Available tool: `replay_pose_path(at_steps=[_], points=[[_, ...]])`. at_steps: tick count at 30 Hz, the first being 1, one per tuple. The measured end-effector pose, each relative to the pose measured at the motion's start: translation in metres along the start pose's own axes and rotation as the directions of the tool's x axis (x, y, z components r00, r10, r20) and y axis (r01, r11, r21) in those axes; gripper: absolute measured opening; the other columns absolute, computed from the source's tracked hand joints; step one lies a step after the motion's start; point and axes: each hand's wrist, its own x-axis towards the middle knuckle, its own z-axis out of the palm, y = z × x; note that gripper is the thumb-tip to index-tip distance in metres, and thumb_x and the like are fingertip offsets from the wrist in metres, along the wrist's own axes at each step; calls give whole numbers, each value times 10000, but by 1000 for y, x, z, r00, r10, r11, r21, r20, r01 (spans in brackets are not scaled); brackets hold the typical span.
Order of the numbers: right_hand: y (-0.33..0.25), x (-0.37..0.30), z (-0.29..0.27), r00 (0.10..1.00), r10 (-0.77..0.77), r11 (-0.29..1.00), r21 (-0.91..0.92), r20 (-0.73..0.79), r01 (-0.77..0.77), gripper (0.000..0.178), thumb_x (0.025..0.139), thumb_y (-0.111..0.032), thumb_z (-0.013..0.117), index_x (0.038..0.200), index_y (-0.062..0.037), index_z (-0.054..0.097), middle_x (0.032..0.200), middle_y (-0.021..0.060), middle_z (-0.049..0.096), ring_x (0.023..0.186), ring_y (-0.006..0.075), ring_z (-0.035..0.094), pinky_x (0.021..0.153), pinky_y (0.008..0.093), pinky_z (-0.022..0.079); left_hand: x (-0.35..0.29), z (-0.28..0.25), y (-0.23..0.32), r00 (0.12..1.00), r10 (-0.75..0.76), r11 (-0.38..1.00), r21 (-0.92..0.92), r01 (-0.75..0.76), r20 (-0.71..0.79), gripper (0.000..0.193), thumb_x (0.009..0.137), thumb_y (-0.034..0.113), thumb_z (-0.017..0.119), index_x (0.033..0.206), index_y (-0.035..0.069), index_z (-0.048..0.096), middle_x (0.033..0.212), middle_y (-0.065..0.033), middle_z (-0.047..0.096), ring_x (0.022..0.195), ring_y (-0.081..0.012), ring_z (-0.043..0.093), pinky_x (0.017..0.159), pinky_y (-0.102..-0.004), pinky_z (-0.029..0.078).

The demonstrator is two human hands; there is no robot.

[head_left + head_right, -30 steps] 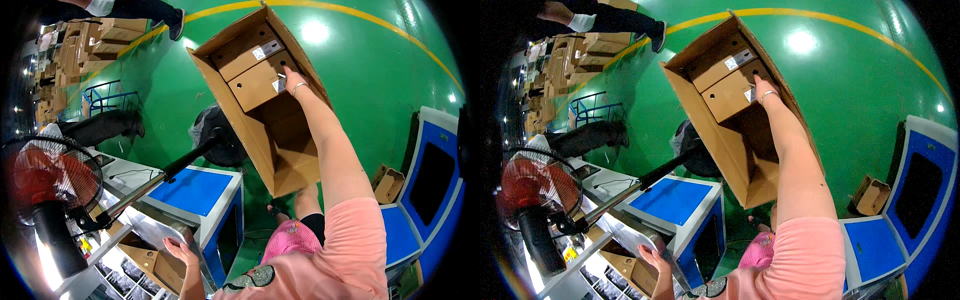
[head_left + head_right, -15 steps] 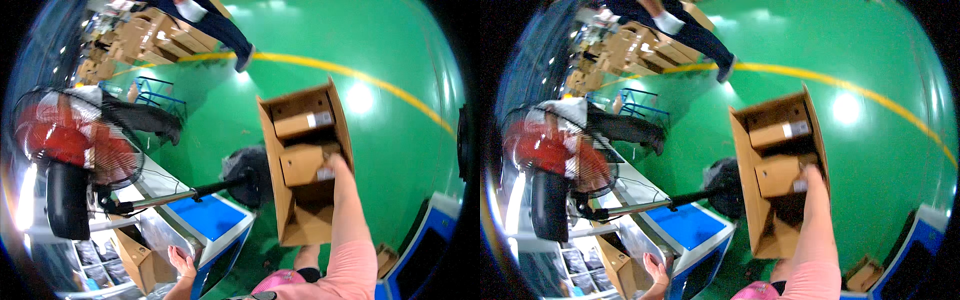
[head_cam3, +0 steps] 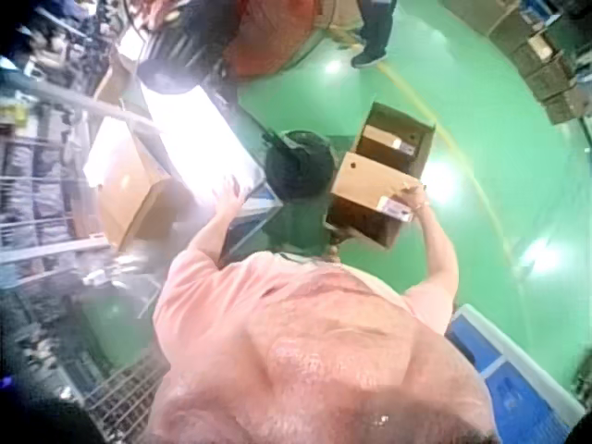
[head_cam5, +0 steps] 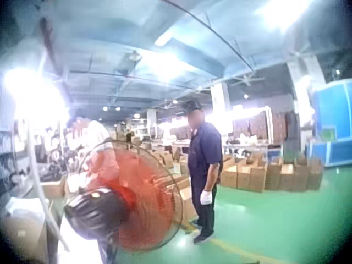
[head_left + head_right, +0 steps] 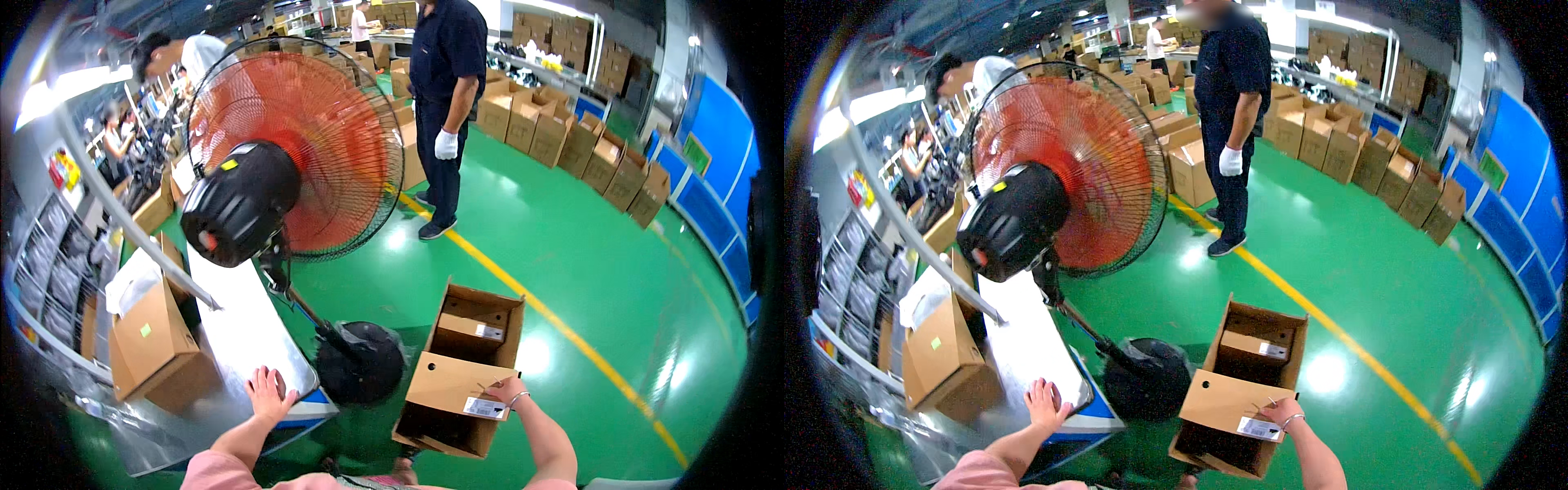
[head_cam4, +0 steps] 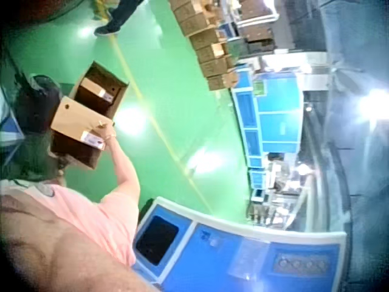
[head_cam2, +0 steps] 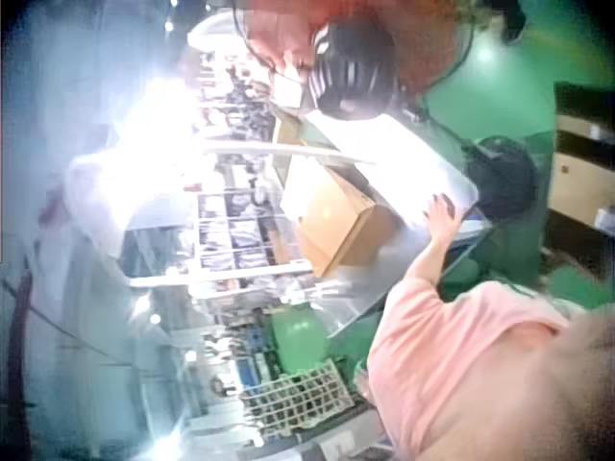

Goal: The person packs shoes into boxes by taking boxes from a larger container, placing shoes inside, and then setting the packed boxes onto a conveyor belt.

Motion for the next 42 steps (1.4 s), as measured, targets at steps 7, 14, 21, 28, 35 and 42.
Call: replay_pose_path(at_steps=[7,14,21,28,35,42], points=[[-99,-162,-80,959,-231,972,-72,-163,222,303,632,-288,629,833,-65,589,752,144,585,670,259,567,589,327,442,14,3,0,997,-73,962,-263,66,-18,624,648,433,538,1123,66,368,1247,-145,266,1177,-292,185,924,-525,100],[-216,-270,-128,897,-407,843,-449,-174,296,294,606,-239,670,601,35,563,506,106,532,458,133,513,434,268,406,-35,-82,28,993,30,370,-921,-121,-118,645,716,339,566,1189,12,274,1206,-184,296,1110,-303,318,913,-395,254],[-326,-348,-116,950,-312,860,-427,-8,279,237,588,-172,689,593,39,580,501,52,537,479,75,507,456,223,421,-85,-336,-135,-108,-258,434,-16,-901,-960,864,630,372,663,1242,47,147,1258,-148,207,1162,-262,223,910,-379,249],[-387,-380,-88,897,-436,820,-379,69,428,268,583,-212,698,607,27,580,543,63,555,517,86,522,490,233,423,-126,-384,-209,-211,11,628,172,-759,-977,847,639,384,645,1238,48,149,1260,-142,200,1160,-252,221,910,-382,234],[-498,-392,-54,710,-634,607,-373,306,702,232,607,-183,679,561,-2,541,471,21,450,488,53,422,441,240,353,-154,-397,-225,-124,106,690,162,-706,-987,831,647,397,626,1233,48,151,1262,-137,194,1158,-243,218,910,-385,220],[-582,-351,-4,589,-638,403,-438,495,804,254,636,-207,652,572,22,562,468,21,462,433,89,407,431,252,351,-193,-386,-222,-63,-36,704,19,-710,-997,815,656,410,608,1229,49,154,1264,-132,187,1156,-233,216,910,-388,205]])
